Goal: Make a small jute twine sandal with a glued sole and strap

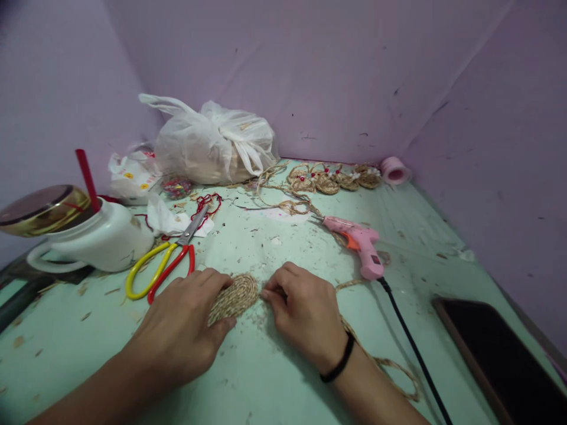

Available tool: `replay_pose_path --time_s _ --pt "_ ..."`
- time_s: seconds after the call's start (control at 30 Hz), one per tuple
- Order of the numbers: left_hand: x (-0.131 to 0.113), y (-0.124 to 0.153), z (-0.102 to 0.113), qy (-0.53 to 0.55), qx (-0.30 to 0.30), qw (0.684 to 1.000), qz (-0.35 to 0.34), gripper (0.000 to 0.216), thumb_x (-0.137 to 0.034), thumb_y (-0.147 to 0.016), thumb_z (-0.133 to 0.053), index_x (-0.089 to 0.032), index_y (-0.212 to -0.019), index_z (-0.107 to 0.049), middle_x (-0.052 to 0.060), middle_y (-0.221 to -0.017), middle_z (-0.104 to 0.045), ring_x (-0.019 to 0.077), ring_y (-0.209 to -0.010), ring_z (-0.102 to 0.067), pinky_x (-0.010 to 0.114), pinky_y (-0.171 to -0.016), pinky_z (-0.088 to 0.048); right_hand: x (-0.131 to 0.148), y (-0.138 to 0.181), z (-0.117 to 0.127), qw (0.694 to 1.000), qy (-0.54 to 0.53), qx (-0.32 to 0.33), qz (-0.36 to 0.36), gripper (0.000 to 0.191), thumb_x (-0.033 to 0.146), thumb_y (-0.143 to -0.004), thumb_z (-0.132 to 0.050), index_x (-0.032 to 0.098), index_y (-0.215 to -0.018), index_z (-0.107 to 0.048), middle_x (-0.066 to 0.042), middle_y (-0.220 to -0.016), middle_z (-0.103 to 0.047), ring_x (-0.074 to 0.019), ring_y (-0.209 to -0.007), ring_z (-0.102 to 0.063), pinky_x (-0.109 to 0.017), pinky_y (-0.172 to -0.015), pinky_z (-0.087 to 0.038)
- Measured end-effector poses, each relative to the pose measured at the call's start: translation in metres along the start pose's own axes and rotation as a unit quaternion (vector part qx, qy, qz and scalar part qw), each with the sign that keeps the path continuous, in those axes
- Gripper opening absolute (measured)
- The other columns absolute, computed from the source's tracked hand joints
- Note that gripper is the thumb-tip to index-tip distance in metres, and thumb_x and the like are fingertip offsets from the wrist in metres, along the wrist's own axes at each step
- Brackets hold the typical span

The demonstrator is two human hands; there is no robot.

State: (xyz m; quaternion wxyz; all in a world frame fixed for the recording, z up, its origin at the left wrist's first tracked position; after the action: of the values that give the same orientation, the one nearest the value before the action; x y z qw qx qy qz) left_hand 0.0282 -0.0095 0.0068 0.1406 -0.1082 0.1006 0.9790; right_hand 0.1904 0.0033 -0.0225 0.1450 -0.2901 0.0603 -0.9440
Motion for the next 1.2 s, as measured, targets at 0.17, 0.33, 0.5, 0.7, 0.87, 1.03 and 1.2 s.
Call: replay_pose_path --time_s 0.17,0.33,0.5,0.7,0.87,1.03,1.2 --pt "0.000 0.000 0.000 0.004 0.004 1.000 -0.008 0.024 -0.027 -0.071 -0.048 -0.019 -0.093 -0.054 0.008 -0.092 -0.057 0.0268 -0.089 -0.050 0.041 -0.076 -0.036 0.000 -0.004 0.000 0.998 0.020 0.003 0.057 0.010 0.018 -0.079 -0.053 0.021 -0.078 -0.062 -0.002 -0.077 -0.060 -0.0152 -0.072 -0.055 -0.025 -0.060 -0.038" --pt "0.000 -0.002 0.000 0.015 0.007 1.000 -0.023 0.024 -0.026 -0.071 -0.049 -0.019 -0.094 -0.055 0.008 -0.091 -0.057 0.0266 -0.088 -0.050 0.043 -0.077 -0.036 -0.002 -0.007 0.001 0.994 0.055 -0.023 0.094 0.010 0.023 -0.081 -0.054 0.019 -0.079 -0.063 -0.004 -0.077 -0.061 -0.0173 -0.074 -0.055 -0.027 -0.063 -0.040" --pt "0.001 -0.001 0.004 0.028 0.018 0.999 -0.041 0.027 -0.023 -0.072 -0.049 -0.019 -0.098 -0.055 0.008 -0.095 -0.057 0.0263 -0.092 -0.049 0.043 -0.081 -0.035 -0.002 -0.009 0.004 0.996 0.050 0.024 0.068 0.012 0.016 -0.080 -0.053 0.022 -0.083 -0.063 -0.002 -0.080 -0.060 -0.0159 -0.075 -0.055 -0.026 -0.063 -0.039" --pt "0.001 -0.002 0.004 0.027 0.029 0.997 -0.068 0.030 -0.020 -0.073 -0.048 -0.019 -0.101 -0.054 0.007 -0.101 -0.057 0.0256 -0.094 -0.048 0.042 -0.082 -0.035 -0.004 -0.011 0.006 0.996 0.021 0.066 0.057 0.012 0.011 -0.077 -0.054 0.020 -0.077 -0.061 -0.001 -0.079 -0.060 -0.0145 -0.075 -0.054 -0.026 -0.065 -0.039" --pt "0.001 -0.002 0.002 0.018 0.026 0.996 -0.084 0.032 -0.019 -0.073 -0.047 -0.019 -0.104 -0.053 0.008 -0.104 -0.056 0.0257 -0.095 -0.049 0.041 -0.081 -0.035 -0.005 -0.011 0.005 0.996 0.016 0.048 0.074 0.008 0.014 -0.078 -0.055 0.020 -0.076 -0.061 -0.002 -0.079 -0.060 -0.0135 -0.073 -0.054 -0.024 -0.061 -0.037" --pt "0.001 -0.004 0.002 0.011 0.021 0.996 -0.091 0.033 -0.018 -0.072 -0.048 -0.019 -0.105 -0.054 0.009 -0.104 -0.057 0.0257 -0.095 -0.049 0.042 -0.082 -0.035 -0.003 -0.011 0.003 0.995 0.011 0.044 0.084 0.010 0.012 -0.079 -0.053 0.019 -0.078 -0.060 -0.002 -0.080 -0.060 -0.0131 -0.073 -0.054 -0.024 -0.063 -0.038" --pt "0.001 -0.005 0.002 0.011 0.014 0.996 -0.093 0.033 -0.018 -0.071 -0.049 -0.019 -0.103 -0.055 0.008 -0.104 -0.057 0.0253 -0.094 -0.050 0.041 -0.082 -0.036 -0.003 -0.014 0.005 0.998 0.017 0.011 0.062 0.004 0.016 -0.075 -0.061 0.020 -0.073 -0.062 -0.001 -0.077 -0.061 -0.0132 -0.071 -0.055 -0.023 -0.060 -0.036"
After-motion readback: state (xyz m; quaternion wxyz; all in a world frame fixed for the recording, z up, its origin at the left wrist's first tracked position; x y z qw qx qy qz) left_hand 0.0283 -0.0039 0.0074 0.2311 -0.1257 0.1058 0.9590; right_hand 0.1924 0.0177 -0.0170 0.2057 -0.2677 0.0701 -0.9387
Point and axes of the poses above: each hand's wrist, its own y-axis away from the middle knuckle, its own z-axis out of the back of the hand, x = y × z, the point moved 3 cm from there along -y, towards the middle knuckle
